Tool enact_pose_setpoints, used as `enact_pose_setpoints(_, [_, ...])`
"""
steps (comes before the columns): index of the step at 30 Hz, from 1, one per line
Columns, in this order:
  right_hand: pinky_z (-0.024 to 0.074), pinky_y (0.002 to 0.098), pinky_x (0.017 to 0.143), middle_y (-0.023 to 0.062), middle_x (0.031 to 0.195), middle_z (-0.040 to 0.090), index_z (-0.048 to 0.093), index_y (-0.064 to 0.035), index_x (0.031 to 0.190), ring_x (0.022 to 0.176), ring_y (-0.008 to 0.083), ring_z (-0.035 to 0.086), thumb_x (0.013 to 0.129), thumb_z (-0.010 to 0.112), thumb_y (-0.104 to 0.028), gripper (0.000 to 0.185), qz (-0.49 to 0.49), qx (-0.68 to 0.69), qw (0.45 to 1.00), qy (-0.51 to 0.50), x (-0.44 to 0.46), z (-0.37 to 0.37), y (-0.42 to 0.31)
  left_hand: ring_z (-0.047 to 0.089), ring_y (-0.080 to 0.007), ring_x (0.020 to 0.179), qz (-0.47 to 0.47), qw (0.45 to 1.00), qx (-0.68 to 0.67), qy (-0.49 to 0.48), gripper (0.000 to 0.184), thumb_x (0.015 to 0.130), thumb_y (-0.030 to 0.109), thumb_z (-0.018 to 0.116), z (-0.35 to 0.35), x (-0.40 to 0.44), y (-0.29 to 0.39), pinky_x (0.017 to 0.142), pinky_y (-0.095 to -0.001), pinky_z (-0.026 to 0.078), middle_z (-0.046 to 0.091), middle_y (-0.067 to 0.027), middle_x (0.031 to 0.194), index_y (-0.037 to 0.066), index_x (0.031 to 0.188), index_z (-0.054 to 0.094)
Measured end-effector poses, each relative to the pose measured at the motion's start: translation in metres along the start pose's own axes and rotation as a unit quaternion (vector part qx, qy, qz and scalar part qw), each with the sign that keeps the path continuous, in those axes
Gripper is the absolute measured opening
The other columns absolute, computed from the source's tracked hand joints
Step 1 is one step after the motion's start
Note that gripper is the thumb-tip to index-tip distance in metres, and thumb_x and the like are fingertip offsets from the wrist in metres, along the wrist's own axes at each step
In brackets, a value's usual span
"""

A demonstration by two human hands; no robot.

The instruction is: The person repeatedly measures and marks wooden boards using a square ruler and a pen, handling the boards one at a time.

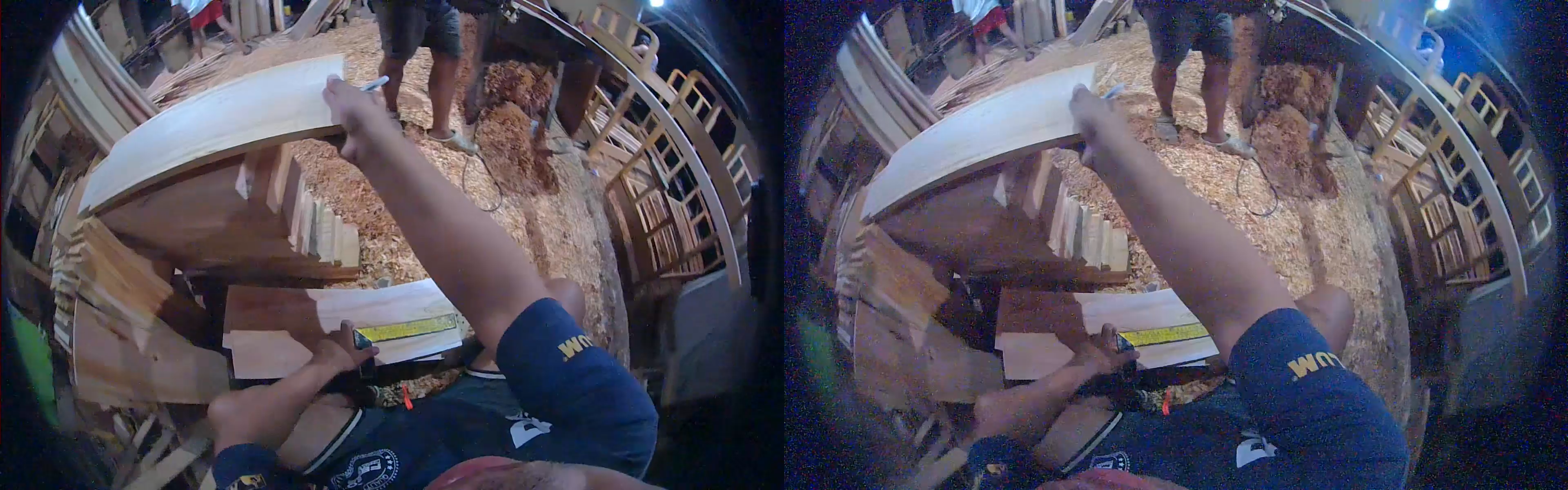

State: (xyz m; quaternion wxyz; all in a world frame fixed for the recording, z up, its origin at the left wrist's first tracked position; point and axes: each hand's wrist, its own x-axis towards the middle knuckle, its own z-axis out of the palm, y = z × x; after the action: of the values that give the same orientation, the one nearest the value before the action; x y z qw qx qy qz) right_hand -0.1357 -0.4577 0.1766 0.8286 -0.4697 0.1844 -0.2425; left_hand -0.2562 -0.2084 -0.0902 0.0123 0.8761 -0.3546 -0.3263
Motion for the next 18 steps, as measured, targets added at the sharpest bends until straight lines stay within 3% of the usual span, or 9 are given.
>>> enact_pose_setpoints(2, [0.0589,0.0433,0.073,0.0166,0.1,0.063,0.051,0.0019,0.12,0.084,0.0275,0.068,0.1,0.055,-0.038,0.045,-0.009,0.076,0.994,-0.081,0.009,-0.02,0.02,0.063,-0.0392,0.113,-0.028,0.999,-0.032,0.012,0.096,0.078,0.066,0.071,0.04,0.023,-0.006,0.096,-0.05,0.049,0.062,-0.0278,0.116,-0.003,0.136,0.038])
enact_pose_setpoints(5, [0.0577,0.0385,0.071,0.0119,0.099,0.063,0.055,-0.0042,0.117,0.084,0.0255,0.067,0.099,0.052,-0.052,0.051,0.051,0.012,0.998,-0.029,-0.027,-0.071,0.039,0.063,-0.042,0.113,0.05,0.988,-0.043,0.137,0.093,0.073,0.059,0.077,0.066,0.039,-0.004,0.094,-0.0503,0.05,0.062,-0.0287,0.119,-0.002,0.134,0.041])
enact_pose_setpoints(7, [0.0568,0.0376,0.069,0.0149,0.102,0.066,0.058,-0.001,0.117,0.08,0.0239,0.067,0.096,0.058,-0.057,0.06,0.074,-0.089,0.992,-0.05,-0.04,-0.131,0.068,0.062,-0.0427,0.112,-0.035,0.983,-0.148,0.107,0.084,0.073,0.046,0.08,0.04,0.031,0.017,0.095,-0.0493,0.051,0.063,-0.0282,0.118,-0.002,0.131,0.043])
enact_pose_setpoints(9, [0.0558,0.0357,0.066,0.0136,0.099,0.068,0.059,-0.0008,0.119,0.077,0.0218,0.067,0.095,0.062,-0.051,0.056,0.101,-0.201,0.971,-0.078,-0.069,-0.206,0.095,0.062,-0.0421,0.113,-0.111,0.98,-0.139,0.088,0.074,0.072,0.036,0.083,0.03,0.031,0.021,0.095,-0.0488,0.051,0.062,-0.026,0.12,-0.001,0.126,0.049])
enact_pose_setpoints(12, [0.0521,0.03,0.061,0.005,0.092,0.069,0.069,-0.01,0.11,0.074,0.0157,0.068,0.094,0.068,-0.042,0.036,0.15,-0.311,0.938,0.012,-0.096,-0.319,0.136,0.061,-0.0384,0.111,-0.098,0.973,-0.171,0.119,0.062,0.072,0.036,0.082,0.019,0.045,0.0,0.094,-0.048,0.05,0.062,-0.0214,0.12,0.001,0.117,0.057])
enact_pose_setpoints(13, [0.0534,0.0335,0.064,0.0062,0.092,0.072,0.072,-0.0066,0.101,0.077,0.0184,0.07,0.093,0.071,-0.038,0.033,0.127,-0.418,0.899,0.024,-0.108,-0.354,0.139,0.061,-0.0372,0.11,-0.07,0.974,-0.168,0.138,0.058,0.074,0.035,0.08,0.016,0.048,-0.005,0.094,-0.0475,0.05,0.062,-0.0203,0.116,0.001,0.116,0.059])
enact_pose_setpoints(15, [0.0541,0.0397,0.074,0.015,0.094,0.072,0.072,-0.0054,0.1,0.085,0.0306,0.07,0.086,0.07,-0.032,0.03,0.103,-0.604,0.789,0.038,-0.117,-0.414,0.154,0.061,-0.0361,0.107,-0.018,0.93,-0.207,0.303,0.05,0.079,0.032,0.076,0.011,0.051,-0.003,0.094,-0.0461,0.049,0.063,-0.0197,0.108,0.005,0.119,0.062])
enact_pose_setpoints(17, [0.0546,0.0435,0.081,0.0205,0.098,0.072,0.072,-0.0054,0.099,0.091,0.0376,0.07,0.082,0.069,-0.027,0.028,0.09,-0.75,0.655,0.029,-0.129,-0.438,0.15,0.061,-0.0365,0.108,0.015,0.941,-0.151,0.304,0.05,0.082,0.03,0.073,0.007,0.062,0.003,0.094,-0.0459,0.049,0.064,-0.0199,0.109,0.009,0.126,0.061])
enact_pose_setpoints(18, [0.0543,0.0442,0.081,0.0206,0.098,0.072,0.072,-0.006,0.099,0.09,0.0383,0.069,0.085,0.068,-0.028,0.027,0.081,-0.751,0.655,0.01,-0.136,-0.447,0.158,0.061,-0.0367,0.109,0.033,0.943,-0.124,0.307,0.051,0.084,0.029,0.072,0.005,0.071,0.007,0.094,-0.0457,0.049,0.064,-0.02,0.109,0.011,0.13,0.06])
